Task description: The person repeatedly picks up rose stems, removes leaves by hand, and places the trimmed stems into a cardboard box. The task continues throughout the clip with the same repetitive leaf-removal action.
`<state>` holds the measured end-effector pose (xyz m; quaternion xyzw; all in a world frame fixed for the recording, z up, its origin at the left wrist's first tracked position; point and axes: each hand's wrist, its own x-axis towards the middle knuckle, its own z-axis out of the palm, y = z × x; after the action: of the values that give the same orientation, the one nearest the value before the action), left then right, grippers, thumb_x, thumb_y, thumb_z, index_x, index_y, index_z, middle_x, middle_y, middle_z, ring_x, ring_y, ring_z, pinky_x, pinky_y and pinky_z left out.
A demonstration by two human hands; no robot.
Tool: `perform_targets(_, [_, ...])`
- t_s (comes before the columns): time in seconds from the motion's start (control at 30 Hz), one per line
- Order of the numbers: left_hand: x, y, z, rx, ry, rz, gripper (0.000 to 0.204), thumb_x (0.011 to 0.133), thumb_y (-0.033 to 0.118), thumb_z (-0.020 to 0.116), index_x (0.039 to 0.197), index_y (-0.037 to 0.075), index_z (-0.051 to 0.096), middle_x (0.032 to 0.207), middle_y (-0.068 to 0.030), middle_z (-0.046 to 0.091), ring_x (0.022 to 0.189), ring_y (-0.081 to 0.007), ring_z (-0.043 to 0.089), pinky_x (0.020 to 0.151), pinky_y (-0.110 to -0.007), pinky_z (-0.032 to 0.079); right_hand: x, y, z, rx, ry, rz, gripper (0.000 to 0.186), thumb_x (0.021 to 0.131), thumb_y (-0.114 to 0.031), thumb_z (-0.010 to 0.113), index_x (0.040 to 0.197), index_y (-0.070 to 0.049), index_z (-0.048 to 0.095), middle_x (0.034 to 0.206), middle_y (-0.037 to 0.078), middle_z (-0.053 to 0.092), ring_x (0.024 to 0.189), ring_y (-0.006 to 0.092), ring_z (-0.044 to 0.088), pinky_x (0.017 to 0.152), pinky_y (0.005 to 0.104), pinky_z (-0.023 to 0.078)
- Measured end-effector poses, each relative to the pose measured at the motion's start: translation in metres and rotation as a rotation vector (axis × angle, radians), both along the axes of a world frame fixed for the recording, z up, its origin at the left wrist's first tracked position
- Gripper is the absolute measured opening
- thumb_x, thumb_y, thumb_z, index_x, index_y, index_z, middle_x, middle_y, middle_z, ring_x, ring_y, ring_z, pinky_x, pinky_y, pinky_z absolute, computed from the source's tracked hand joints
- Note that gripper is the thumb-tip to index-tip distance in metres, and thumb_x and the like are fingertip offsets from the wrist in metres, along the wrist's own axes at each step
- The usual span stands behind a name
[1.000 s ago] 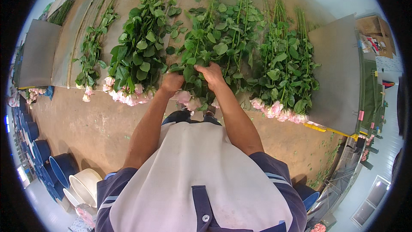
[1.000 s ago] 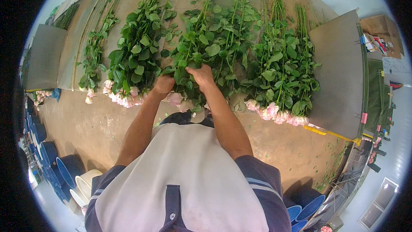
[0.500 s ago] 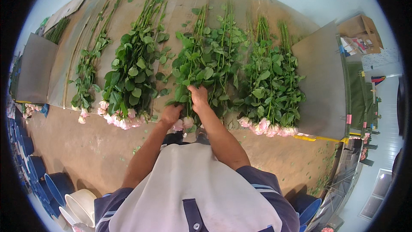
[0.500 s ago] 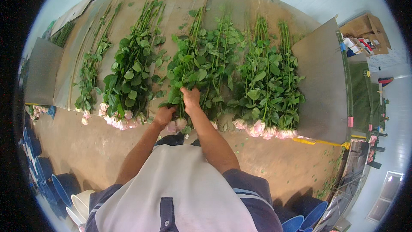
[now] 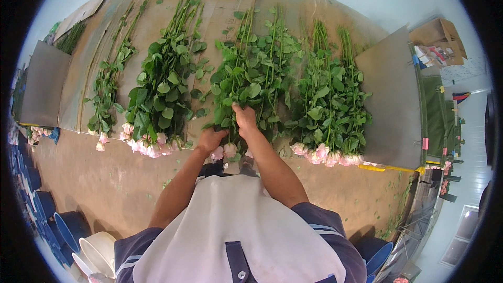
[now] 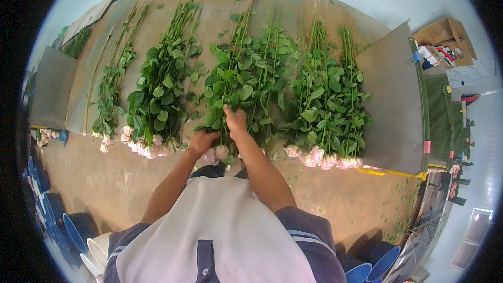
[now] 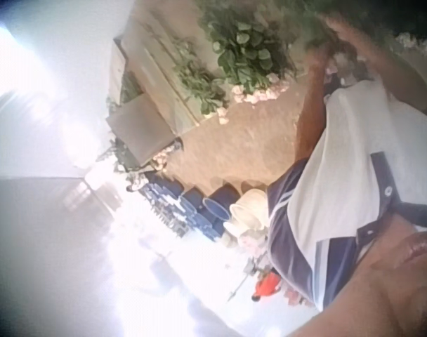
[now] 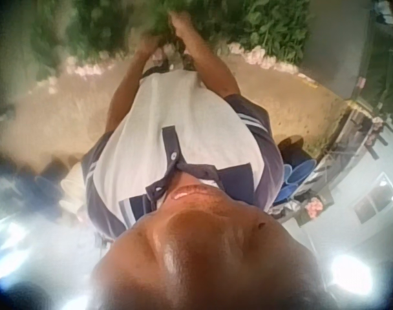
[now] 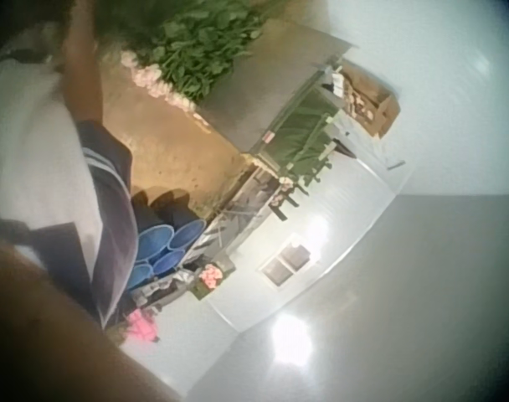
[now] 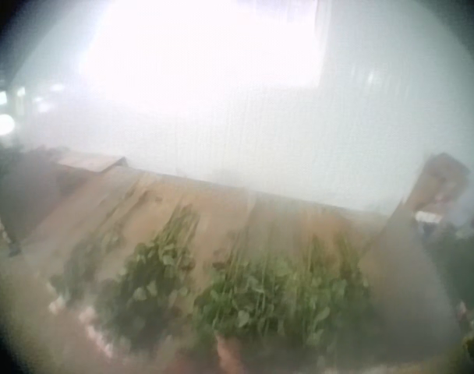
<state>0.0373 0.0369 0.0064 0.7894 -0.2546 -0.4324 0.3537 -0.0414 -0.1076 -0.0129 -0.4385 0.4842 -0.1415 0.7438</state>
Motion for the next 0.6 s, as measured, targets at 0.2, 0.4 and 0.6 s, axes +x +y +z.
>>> perform_targets(0.2, [0.005, 0.003, 0.004, -0.087, 0.421, 0.189, 0.029, 0.085, 0.018, 0.063, 0.103, -0.004, 0.064, 0.09, -0.0111, 0.067, 0.078, -0.0208, 0.062, 0.07, -0.034, 0.048, -0.009, 0.001, -0.017, 0.284, -0.22, -0.178, 0.043, 0.091, -0.019, 0.055, 0.127, 0.002, 0.044, 0.116, 0.018, 0.055, 0.097, 0.0339, 0.057, 0.082, 0.0517, 0.046])
perform_targets(0.4, [-0.002, -0.008, 0.018, -0.237, 0.706, 0.193, 0.028, 0.086, 0.017, 0.066, 0.107, -0.002, 0.063, 0.097, -0.0074, 0.066, 0.081, -0.0167, 0.061, 0.072, -0.031, 0.049, 0.0, 0.007, -0.013, 0.215, 0.01, -0.213, 0.039, 0.089, -0.017, 0.054, 0.123, 0.002, 0.047, 0.11, 0.018, 0.057, 0.094, 0.0338, 0.058, 0.074, 0.0489, 0.047])
perform_targets(0.6, [0.001, -0.005, 0.017, -0.234, 0.605, 0.126, 0.027, 0.084, 0.014, 0.065, 0.107, -0.001, 0.063, 0.098, -0.0078, 0.066, 0.082, -0.017, 0.061, 0.074, -0.032, 0.049, -0.002, 0.018, 0.029, -0.622, 0.321, -0.118, 0.044, 0.089, -0.024, 0.059, 0.124, -0.001, 0.046, 0.108, 0.022, 0.056, 0.092, 0.0392, 0.056, 0.076, 0.0476, 0.044])
